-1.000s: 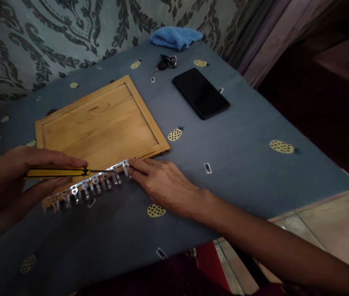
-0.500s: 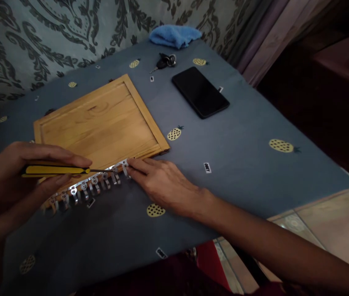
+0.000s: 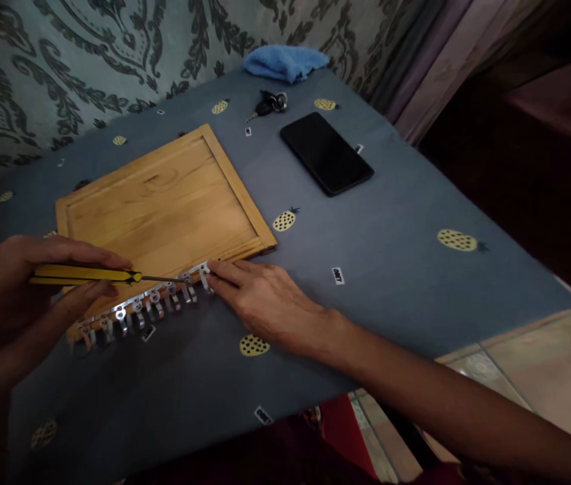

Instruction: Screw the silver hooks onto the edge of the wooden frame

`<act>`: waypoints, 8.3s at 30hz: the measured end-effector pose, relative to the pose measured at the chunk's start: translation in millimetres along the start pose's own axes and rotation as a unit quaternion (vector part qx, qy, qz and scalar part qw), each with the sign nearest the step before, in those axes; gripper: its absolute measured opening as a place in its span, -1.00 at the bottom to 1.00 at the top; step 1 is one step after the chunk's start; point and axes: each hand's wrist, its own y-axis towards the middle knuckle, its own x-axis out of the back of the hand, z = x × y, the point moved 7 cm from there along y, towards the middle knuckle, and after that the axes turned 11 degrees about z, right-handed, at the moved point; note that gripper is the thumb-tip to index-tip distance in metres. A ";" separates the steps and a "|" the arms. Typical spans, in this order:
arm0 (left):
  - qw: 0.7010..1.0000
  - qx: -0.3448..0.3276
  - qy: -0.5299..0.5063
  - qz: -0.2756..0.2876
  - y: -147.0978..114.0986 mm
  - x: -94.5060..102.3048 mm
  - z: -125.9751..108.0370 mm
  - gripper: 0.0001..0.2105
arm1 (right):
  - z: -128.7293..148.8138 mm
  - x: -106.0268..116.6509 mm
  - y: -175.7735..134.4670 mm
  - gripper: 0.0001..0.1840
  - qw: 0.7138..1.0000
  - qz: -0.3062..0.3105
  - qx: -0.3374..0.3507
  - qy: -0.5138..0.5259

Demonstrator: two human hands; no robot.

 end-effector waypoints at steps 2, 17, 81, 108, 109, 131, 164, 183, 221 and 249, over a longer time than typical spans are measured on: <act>0.996 0.032 0.055 -0.065 -3.1 6.5 2.2 -0.85 | -0.1 0.0 0.1 -0.57 1.000 0.000 0.001 0.001; 0.969 0.184 -0.004 -0.167 -12.5 12.0 32.8 -0.78 | -0.7 0.3 -0.1 -0.61 1.000 -0.015 0.003 0.006; 0.987 0.035 0.140 0.070 10.3 -83.0 4.3 -0.68 | -0.6 0.2 1.1 -0.58 1.000 -0.002 0.001 0.017; 0.985 0.066 0.133 0.088 9.9 -78.5 10.1 -0.60 | -0.9 1.1 3.5 -0.60 1.000 0.013 -0.005 0.016; 0.985 0.067 0.134 0.085 8.7 -76.1 11.0 -0.60 | -1.0 1.3 3.8 -0.58 1.000 0.014 -0.007 0.016; 0.991 0.038 0.112 0.069 25.7 -90.7 -3.9 -0.76 | -2.2 0.0 1.5 -0.61 0.999 0.006 0.000 0.038; 0.994 0.048 0.080 0.054 25.7 -91.5 -1.7 -0.72 | 1.2 -2.1 0.3 -0.58 1.000 0.010 0.021 0.005; 0.996 0.028 0.071 0.046 26.3 -89.7 -3.3 -0.70 | 2.7 0.7 1.5 -0.59 0.999 0.029 0.020 -0.003; 0.996 0.040 0.072 0.046 25.9 -90.7 -4.0 -0.70 | -1.4 -1.3 -1.1 -0.57 0.999 0.035 0.016 0.025; 0.988 0.081 0.119 0.059 17.1 -83.3 -7.4 -0.68 | -1.5 1.6 -0.1 -0.34 0.999 0.011 -0.001 0.049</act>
